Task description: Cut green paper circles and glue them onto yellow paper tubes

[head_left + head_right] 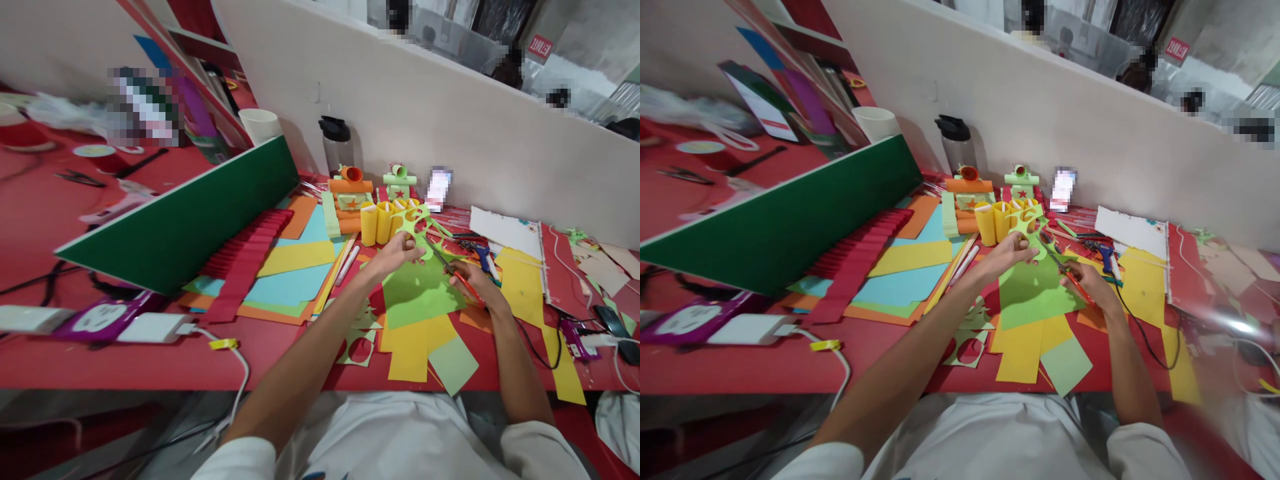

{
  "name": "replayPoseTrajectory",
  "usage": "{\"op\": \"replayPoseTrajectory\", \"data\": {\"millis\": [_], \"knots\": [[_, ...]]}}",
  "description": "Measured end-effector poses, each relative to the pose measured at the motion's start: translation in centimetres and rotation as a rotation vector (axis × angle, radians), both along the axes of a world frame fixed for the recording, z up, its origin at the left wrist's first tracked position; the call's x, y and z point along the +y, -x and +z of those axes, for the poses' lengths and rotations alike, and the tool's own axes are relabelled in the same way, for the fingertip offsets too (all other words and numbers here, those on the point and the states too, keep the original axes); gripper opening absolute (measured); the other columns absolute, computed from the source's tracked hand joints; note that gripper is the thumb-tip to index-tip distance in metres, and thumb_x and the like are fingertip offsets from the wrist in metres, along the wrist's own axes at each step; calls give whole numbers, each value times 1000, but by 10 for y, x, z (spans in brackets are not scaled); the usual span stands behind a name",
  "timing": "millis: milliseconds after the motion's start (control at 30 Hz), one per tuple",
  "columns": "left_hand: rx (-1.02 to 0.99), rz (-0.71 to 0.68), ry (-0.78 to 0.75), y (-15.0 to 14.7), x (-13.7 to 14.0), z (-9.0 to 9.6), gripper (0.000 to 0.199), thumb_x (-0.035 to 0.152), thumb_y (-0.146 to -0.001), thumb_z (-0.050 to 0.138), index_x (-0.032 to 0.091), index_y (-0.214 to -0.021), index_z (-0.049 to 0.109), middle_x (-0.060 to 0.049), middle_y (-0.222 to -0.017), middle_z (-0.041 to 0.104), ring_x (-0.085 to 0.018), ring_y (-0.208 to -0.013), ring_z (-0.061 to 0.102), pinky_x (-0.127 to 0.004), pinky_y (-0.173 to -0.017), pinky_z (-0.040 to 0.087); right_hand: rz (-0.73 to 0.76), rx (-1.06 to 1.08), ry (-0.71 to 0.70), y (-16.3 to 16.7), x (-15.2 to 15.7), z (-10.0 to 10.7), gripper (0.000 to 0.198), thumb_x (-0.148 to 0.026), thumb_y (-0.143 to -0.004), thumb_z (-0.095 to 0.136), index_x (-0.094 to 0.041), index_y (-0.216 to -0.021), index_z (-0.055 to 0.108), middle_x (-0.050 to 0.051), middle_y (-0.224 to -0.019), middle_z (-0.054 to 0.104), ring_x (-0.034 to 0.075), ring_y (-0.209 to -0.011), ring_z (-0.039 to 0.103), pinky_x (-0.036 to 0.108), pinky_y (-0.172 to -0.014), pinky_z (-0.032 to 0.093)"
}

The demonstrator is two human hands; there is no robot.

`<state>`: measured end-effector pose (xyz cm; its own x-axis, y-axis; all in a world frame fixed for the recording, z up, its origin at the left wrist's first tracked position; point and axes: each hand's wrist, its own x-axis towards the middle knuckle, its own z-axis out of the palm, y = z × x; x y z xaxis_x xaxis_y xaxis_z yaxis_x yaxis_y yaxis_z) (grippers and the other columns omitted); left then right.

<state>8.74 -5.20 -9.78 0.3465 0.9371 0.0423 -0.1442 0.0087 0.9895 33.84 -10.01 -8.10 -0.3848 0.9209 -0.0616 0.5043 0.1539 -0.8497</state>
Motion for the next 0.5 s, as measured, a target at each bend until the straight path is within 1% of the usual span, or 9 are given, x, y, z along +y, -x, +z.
{"op": "replayPoseTrajectory", "data": {"millis": [133,200,267,333,433,500], "knots": [[3,16,-47,-1,1,-2,46,42,-75,86,23,-83,45,8,-66,46,-11,-64,50,-25,-64,41,-10,26,23,0,1,0,34,-48,-83,74,-19,-99,68,0,-79,60,14,-64,49,27,-59,37],[-36,32,-85,-3,4,-5,44,46,-76,85,22,-86,49,8,-64,47,-11,-62,49,-24,-63,40,-29,8,31,-1,1,0,35,-51,-84,73,-19,-95,66,-2,-73,55,13,-59,44,27,-56,34],[-93,44,-117,-6,7,-10,46,52,-76,84,22,-88,53,9,-62,47,-10,-60,48,-24,-62,43,-51,-21,39,-1,1,0,38,-56,-83,73,-20,-87,64,-3,-66,50,12,-55,40,27,-53,31],[-136,73,-133,-10,9,-14,47,57,-76,83,21,-89,55,9,-61,46,-10,-59,48,-25,-64,47,-64,-37,32,-1,0,-1,40,-59,-83,72,-21,-83,61,-4,-63,48,13,-54,40,28,-52,30],[-157,147,-144,-15,9,-18,47,60,-79,80,21,-90,56,8,-62,47,-11,-61,50,-26,-67,52,-69,-7,51,0,-1,-3,37,-58,-87,69,-22,-87,59,-4,-64,45,12,-53,39,27,-50,31],[-147,171,-162,-16,7,-19,47,61,-81,79,21,-90,57,7,-64,51,-11,-62,53,-26,-66,53,-64,24,77,1,-3,-5,36,-57,-89,69,-23,-90,58,-5,-64,43,11,-52,37,27,-48,29]]}}
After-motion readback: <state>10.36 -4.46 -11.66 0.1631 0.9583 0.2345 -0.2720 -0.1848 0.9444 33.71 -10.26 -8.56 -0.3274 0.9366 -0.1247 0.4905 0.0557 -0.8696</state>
